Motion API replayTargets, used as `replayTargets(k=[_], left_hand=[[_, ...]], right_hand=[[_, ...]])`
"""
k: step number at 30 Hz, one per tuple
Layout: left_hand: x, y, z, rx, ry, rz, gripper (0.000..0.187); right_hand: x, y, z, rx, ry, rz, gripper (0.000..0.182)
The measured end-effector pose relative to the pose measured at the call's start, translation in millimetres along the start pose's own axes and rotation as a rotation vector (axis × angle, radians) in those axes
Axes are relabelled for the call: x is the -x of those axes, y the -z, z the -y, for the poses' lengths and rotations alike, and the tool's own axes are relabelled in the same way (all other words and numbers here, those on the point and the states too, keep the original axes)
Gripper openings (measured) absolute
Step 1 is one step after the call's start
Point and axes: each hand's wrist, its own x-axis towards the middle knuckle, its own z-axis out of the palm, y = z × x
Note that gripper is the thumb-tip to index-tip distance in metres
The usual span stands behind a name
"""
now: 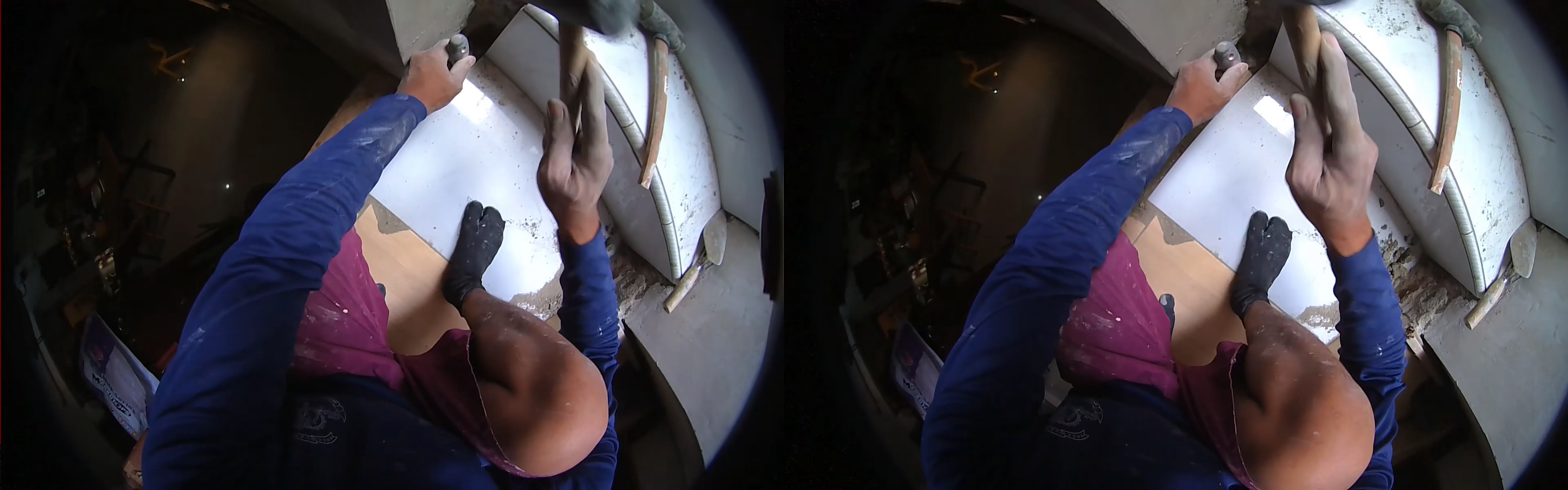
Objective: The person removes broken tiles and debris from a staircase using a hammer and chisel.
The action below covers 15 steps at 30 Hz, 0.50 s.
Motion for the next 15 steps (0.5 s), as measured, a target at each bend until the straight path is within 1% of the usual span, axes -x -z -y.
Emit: replayTargets(k=[1, 2, 3, 4, 5, 6, 8, 11, 12, 15], left_hand=[[-2, 2, -3, -0.009, 0.008, 0.014, 0.033], [-5, -5, 7, 0.056, -0.088, -0.008, 0.034], [-6, -3, 3, -0.092, -0.243, 0.066, 0.035], [-2, -4, 0, -0.160, -0.197, 0.050, 0.034], [-1, -6, -1, -0.228, -0.150, 0.034, 0.032], [-1, -7, -1, -0.154, -0.134, 0.028, 0.033], [-1, -6, 1, -0.003, -0.090, -0.005, 0.035], [-4, -10, 8, 0.007, -0.151, 0.023, 0.032], [-9, -12, 10, 0.043, -0.209, -0.014, 0.029], [-9, -13, 15, 0.003, -0.172, -0.008, 0.027]], right_hand=[[5, 0, -5, 0.090, -0.117, 0.169, 0.057], [10, 1, -10, 0.205, -0.219, 0.360, 0.060], [12, 0, -10, 0.324, -0.292, 0.556, 0.062], [12, 3, -10, 0.264, -0.241, 0.520, 0.061], [12, 4, -8, 0.202, -0.180, 0.409, 0.059], [10, 4, -3, 0.144, -0.113, 0.304, 0.057], [12, -6, 5, 0.068, 0.008, -0.012, 0.051], [20, 4, -18, 0.157, -0.391, 0.440, 0.050], [11, 11, -16, 0.168, -0.379, 0.495, 0.050], [22, 6, 0, 0.126, -0.231, 0.229, 0.052]])
